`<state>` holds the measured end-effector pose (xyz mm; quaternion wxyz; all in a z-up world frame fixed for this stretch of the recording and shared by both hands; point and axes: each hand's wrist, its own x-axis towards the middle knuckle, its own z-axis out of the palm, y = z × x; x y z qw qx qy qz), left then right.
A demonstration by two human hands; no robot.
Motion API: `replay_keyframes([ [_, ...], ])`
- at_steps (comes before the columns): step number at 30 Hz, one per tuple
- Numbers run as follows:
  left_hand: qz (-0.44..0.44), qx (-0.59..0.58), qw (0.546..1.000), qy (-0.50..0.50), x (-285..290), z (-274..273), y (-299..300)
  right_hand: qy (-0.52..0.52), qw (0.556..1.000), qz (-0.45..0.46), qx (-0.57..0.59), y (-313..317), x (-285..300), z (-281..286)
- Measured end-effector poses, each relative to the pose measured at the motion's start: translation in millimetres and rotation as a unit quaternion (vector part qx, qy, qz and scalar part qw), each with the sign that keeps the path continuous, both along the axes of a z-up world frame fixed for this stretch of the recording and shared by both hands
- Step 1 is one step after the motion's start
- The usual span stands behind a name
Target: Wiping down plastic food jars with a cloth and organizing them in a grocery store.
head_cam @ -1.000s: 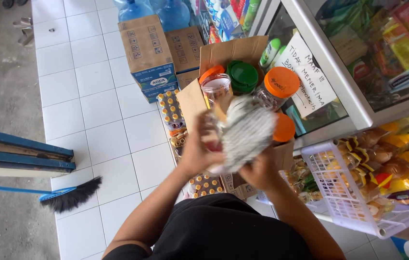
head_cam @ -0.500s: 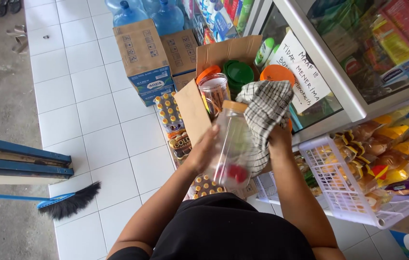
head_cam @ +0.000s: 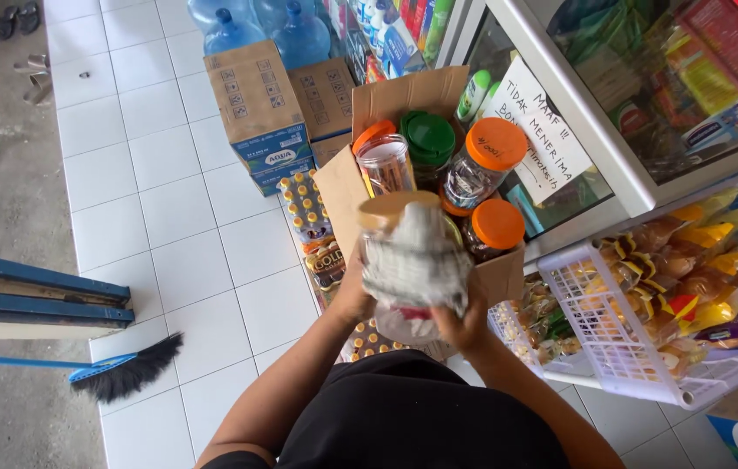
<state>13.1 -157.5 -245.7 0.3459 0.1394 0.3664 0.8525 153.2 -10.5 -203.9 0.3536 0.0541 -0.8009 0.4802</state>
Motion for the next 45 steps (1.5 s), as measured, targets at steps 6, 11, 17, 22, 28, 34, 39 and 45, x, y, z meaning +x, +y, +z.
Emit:
replay_keyframes([
  [6, -0.014, -0.044, 0.996, 0.076, -29.1, 46.7, -27.5, -0.033, 0.995, -0.034, 0.083, 23.1, 28.8, -47.2],
  [11, -0.062, -0.081, 0.951, 0.293, -46.0, 54.2, -42.0, -0.016, 0.978, -0.102, -0.180, 53.2, 18.4, -4.2],
  [17, -0.191, 0.073, 0.977, 0.064, -10.7, -6.4, 3.8, -0.012, 0.993, -0.016, -0.119, 24.7, 3.3, 6.8],
  [22, -0.038, 0.001, 0.997, 0.071, 6.8, 91.1, 8.7, 0.002, 0.982, -0.020, -0.185, 15.8, -3.9, 74.7],
  [28, -0.032, -0.050, 0.968, 0.244, 11.6, 87.4, 8.8, -0.058, 0.982, -0.042, -0.175, 52.7, -8.3, -16.2],
  [34, -0.071, 0.064, 0.995, -0.030, -9.0, 85.0, 27.3, -0.066, 0.874, -0.101, -0.470, 28.2, -25.4, -20.3],
  [39, 0.112, -0.040, 0.977, 0.178, -27.1, -64.3, 54.3, -0.037, 0.749, 0.062, -0.658, -10.2, -30.9, 52.0],
  [45, 0.101, -0.032, 0.852, 0.513, -22.6, 13.0, 41.4, -0.076, 0.713, 0.071, -0.693, -5.6, -23.7, 37.6],
])
